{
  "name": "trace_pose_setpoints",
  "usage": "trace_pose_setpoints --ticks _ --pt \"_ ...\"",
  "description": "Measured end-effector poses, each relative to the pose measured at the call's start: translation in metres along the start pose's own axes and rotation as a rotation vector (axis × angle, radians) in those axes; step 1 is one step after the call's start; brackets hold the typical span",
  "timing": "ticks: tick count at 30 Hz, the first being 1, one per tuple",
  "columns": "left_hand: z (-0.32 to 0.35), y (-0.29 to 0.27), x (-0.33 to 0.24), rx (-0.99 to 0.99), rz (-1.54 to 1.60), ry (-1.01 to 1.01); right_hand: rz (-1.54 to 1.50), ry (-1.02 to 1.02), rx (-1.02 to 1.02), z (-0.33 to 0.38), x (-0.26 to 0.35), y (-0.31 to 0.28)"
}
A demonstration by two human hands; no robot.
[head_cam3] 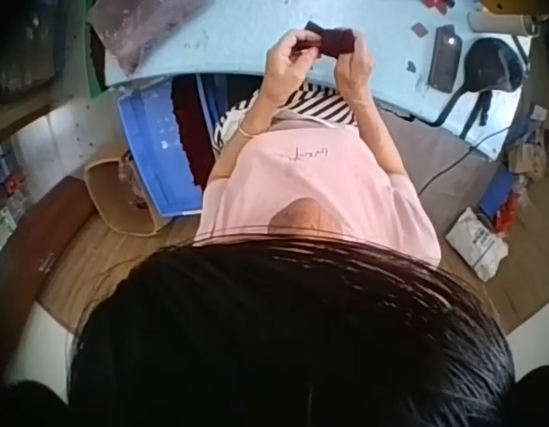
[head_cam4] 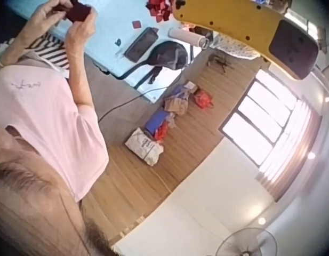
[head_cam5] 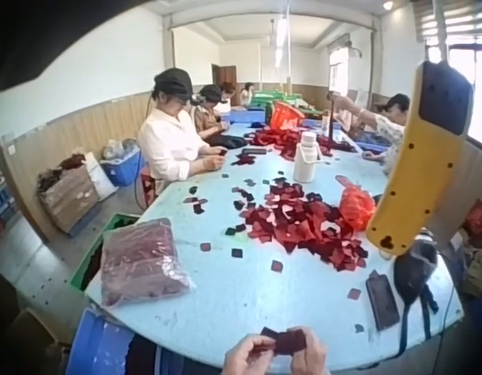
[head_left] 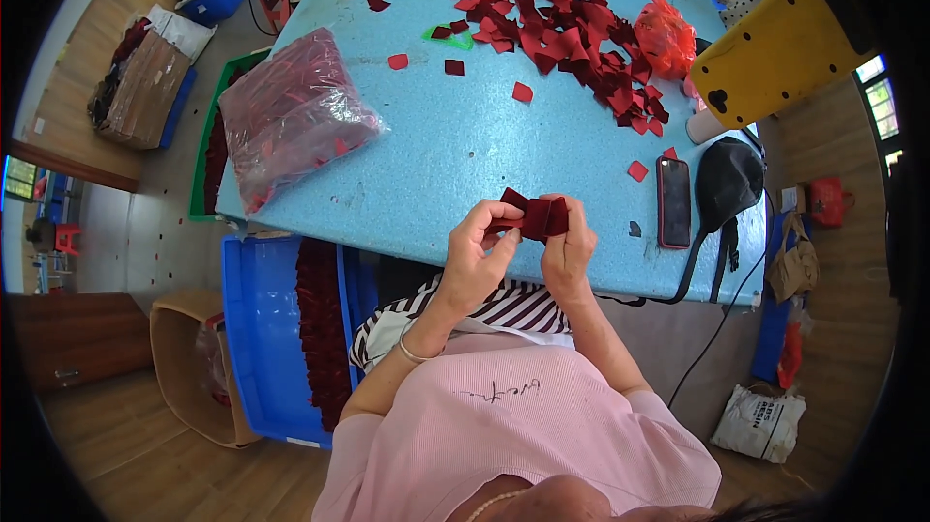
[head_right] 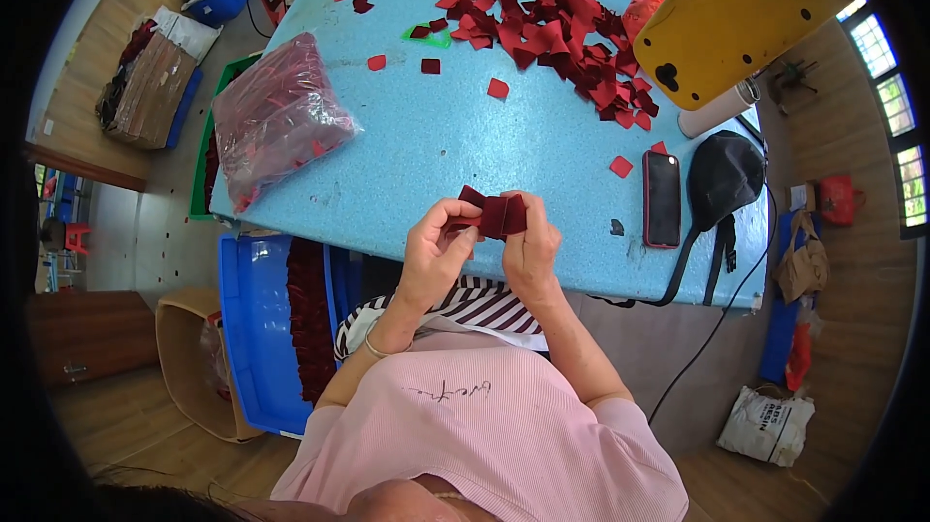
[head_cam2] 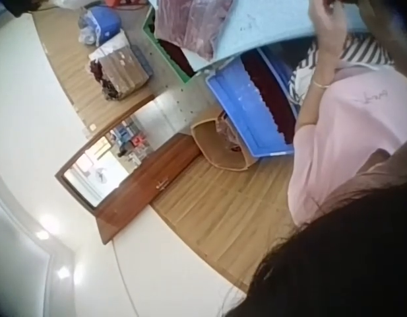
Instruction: The person is manually folding and assembling small red fabric bows at a factory workbench.
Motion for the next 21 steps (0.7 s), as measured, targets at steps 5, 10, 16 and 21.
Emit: trace_pose_setpoints --ticks 5,10,16,21 --pt "-0.002 -0.004 0.000 -0.054 -0.165 0.017 -0.003 -0.006 0.017 0.003 -0.005 0.004" --pt "-0.006 -0.008 -0.004 -0.062 -0.253 0.061 0.017 -0.029 0.020 0.004 -0.009 0.006" --pt "-0.006 -0.006 0.021 -0.138 0.242 -0.193 0.031 -0.024 -0.013 0.003 -0.007 0.004" --pt "0.001 -0.006 0.042 -0.168 0.517 -0.292 0.021 -0.028 -0.041 0.004 -0.009 0.003"
Point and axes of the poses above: each hand's wrist, its own z-axis away from the middle knuckle, its own y-axis out of the palm, x = y × z, the point moved 10 cm from there along -z, towards the middle knuckle, and after that the axes turned 3 degrees about -z, right-handed, at the moved point
